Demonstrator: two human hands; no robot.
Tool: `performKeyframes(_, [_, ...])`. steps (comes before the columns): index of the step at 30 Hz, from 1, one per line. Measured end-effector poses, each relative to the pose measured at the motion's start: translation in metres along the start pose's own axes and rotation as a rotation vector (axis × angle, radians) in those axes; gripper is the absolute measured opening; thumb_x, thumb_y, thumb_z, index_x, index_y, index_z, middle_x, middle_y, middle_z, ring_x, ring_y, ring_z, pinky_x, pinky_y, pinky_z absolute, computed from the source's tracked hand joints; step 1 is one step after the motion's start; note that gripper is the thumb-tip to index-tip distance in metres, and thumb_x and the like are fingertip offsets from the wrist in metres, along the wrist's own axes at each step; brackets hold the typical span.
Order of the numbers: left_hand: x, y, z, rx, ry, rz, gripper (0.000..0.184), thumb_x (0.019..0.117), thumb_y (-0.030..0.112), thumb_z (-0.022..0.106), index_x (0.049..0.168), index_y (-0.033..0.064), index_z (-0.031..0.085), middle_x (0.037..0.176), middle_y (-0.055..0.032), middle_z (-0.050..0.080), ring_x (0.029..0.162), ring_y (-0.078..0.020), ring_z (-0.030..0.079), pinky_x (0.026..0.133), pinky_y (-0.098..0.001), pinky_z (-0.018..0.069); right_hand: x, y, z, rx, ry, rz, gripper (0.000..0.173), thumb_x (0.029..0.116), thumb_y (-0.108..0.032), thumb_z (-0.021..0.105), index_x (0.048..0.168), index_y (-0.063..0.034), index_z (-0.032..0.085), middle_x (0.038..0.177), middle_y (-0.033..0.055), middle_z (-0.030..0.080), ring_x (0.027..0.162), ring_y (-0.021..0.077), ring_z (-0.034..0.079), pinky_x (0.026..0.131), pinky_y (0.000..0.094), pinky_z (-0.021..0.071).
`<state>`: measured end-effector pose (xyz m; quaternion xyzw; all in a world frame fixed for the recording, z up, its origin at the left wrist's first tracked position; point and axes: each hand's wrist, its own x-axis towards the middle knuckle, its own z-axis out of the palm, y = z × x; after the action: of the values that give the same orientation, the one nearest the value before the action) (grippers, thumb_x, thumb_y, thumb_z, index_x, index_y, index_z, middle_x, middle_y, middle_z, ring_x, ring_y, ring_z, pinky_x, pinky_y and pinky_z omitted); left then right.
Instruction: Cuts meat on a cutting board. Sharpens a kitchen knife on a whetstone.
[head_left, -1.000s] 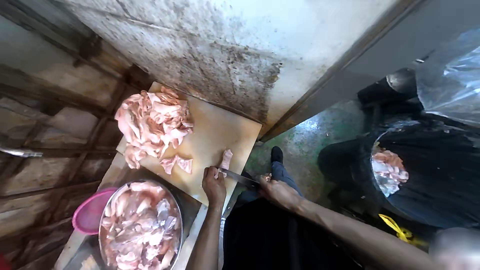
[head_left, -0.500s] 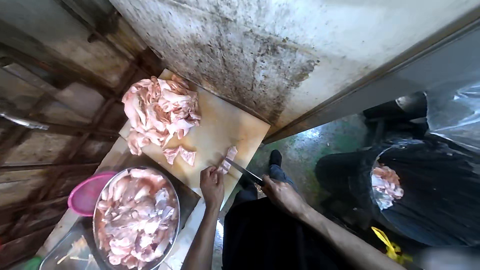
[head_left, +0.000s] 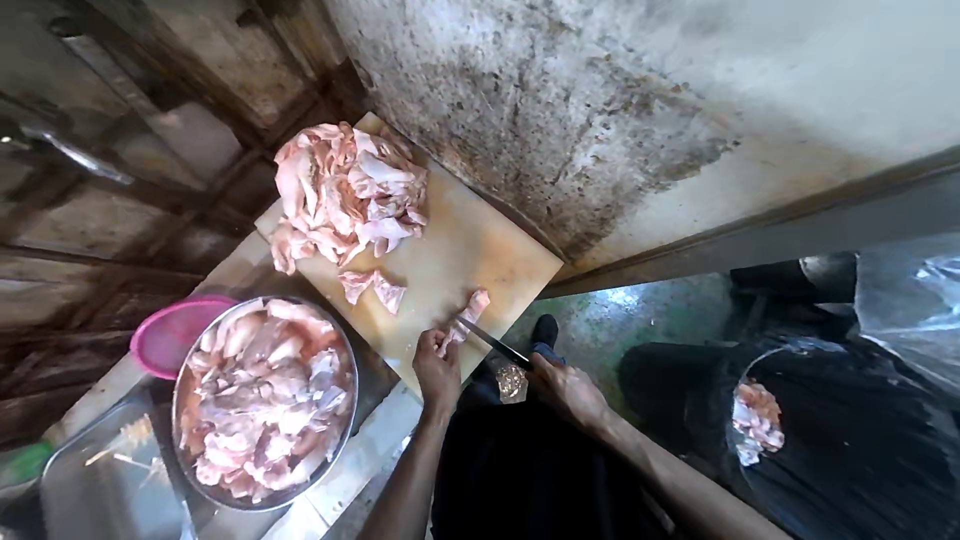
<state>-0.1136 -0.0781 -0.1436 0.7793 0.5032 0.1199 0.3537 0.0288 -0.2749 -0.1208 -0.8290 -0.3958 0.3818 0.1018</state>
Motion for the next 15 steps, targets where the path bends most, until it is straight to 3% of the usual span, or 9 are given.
performKeyframes(4, [-0.007, -0.004, 0.003, -0.036, 0.033, -0.023, 0.023, 0.0917, 0.015, 0.076, 0.106, 0.0001, 0.068, 0.094, -0.011, 0.071, 0.085, -0.0181, 0.072, 0.081, -0.0376, 0.0621, 0.022, -0.033, -0.014, -0.112, -0.008, -0.098, 0.037, 0.1096, -0.037, 0.043, 0.131, -0.0136, 0.062, 0.114, 0.0158, 0.07, 0.093, 0.0375, 0.072, 0.076, 0.0564, 0.059])
performKeyframes(8, [-0.006, -0.007, 0.007, -0.053, 0.087, 0.029, 0.008, 0.0906, 0.008, 0.072, 0.097, 0.0036, 0.071, 0.09, -0.0074, 0.072, 0.081, -0.0161, 0.071, 0.078, -0.0371, 0.0618, 0.05, -0.063, -0.021, -0.276, -0.028, -0.169, 0.03, 0.1069, -0.021, 0.049, 0.134, -0.0177, 0.061, 0.11, 0.0172, 0.068, 0.088, 0.0386, 0.071, 0.073, 0.056, 0.059])
performKeyframes(11, [-0.006, -0.007, 0.002, -0.075, 0.065, -0.011, 0.01, 0.0889, 0.007, 0.075, 0.098, 0.0036, 0.073, 0.095, -0.0084, 0.074, 0.089, -0.0182, 0.073, 0.086, -0.0401, 0.0618, 0.046, -0.04, -0.027, -0.379, -0.015, -0.199, 0.035, 0.1039, -0.016, 0.053, 0.138, -0.0215, 0.059, 0.112, 0.0177, 0.069, 0.086, 0.0393, 0.072, 0.069, 0.0566, 0.0594])
performKeyframes(15, [-0.013, -0.007, 0.007, -0.068, 0.084, -0.034, 0.007, 0.0894, 0.009, 0.075, 0.093, 0.0037, 0.073, 0.093, -0.0085, 0.073, 0.087, -0.0194, 0.072, 0.084, -0.0416, 0.0615, 0.029, 0.005, -0.045, -0.46, 0.03, -0.196, 0.027, 0.1065, -0.024, 0.052, 0.129, -0.0166, 0.064, 0.104, 0.0178, 0.07, 0.079, 0.0393, 0.072, 0.064, 0.0561, 0.0594])
